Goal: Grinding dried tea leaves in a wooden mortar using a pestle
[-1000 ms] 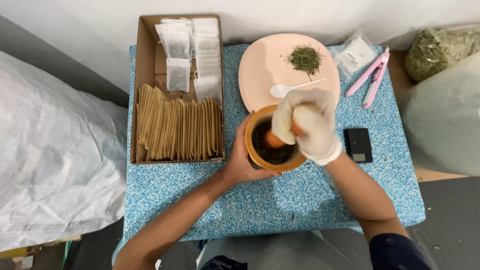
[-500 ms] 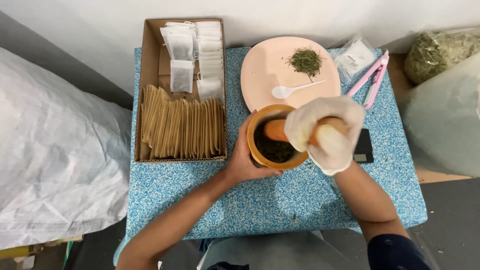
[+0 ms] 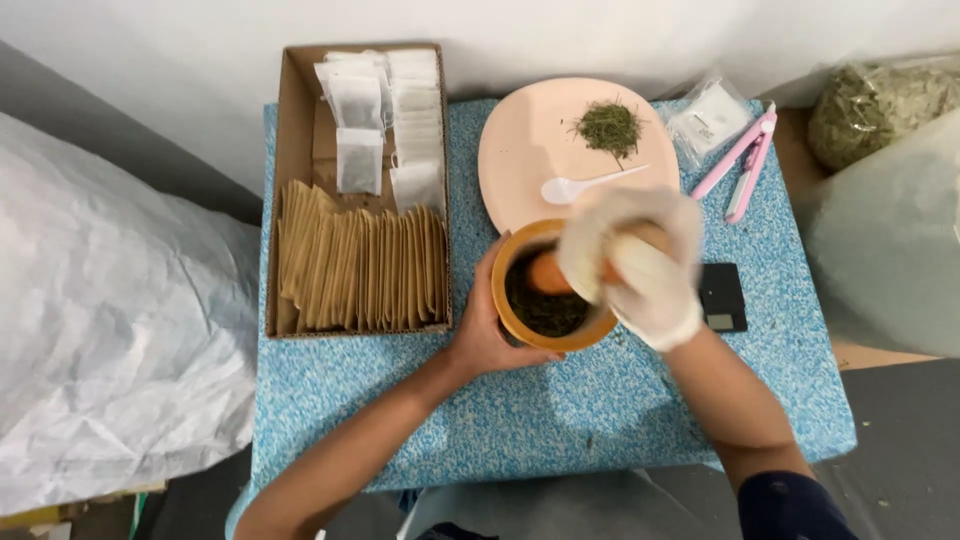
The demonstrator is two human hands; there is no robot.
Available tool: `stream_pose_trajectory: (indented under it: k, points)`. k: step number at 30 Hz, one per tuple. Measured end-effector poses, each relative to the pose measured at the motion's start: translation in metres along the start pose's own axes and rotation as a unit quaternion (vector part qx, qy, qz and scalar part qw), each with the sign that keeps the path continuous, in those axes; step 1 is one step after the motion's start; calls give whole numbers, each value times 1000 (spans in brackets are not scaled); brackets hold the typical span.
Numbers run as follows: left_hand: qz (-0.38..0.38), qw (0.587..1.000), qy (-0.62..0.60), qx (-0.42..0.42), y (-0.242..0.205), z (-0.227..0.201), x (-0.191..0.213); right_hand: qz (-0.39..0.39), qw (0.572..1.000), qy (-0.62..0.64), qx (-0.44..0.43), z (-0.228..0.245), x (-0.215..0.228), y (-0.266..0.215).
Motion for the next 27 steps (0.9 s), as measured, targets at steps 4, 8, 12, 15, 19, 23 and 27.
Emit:
stream_pose_trajectory:
  k: [4, 8, 12, 15, 19, 23, 27]
  points:
    - [0, 1000, -18, 9, 2, -2, 0, 22, 998, 45, -26, 23, 0, -3]
    - [-7, 1000, -15, 10, 0, -3, -3, 7, 994, 107, -31, -24, 1, -16]
    - [-13, 1000, -19, 8, 1, -4, -5, -27, 993, 116, 1, -12, 7, -13]
    - [-16, 1000, -3, 8, -1, 0, -5, -16, 999, 31, 24, 3, 11, -11]
    - [-10, 1000, 14, 9, -3, -2, -1, -68, 991, 117, 20, -38, 6, -13]
    - [-3, 1000, 5, 5, 0, -3, 0, -57, 987, 146, 46, -14, 12, -17]
    - [-5, 1000, 12, 11, -6, 2, 2, -98, 989, 99, 45, -55, -4, -20]
Point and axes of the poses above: each hand's wrist, its own y-axis towards the middle knuckle, its own x-axis out of the back of the hand, z = x × y, the point moved 1 cm from there along y, towards the middle knuckle, and after that the axes turned 5 degrees about y, right-handed, at the moved point
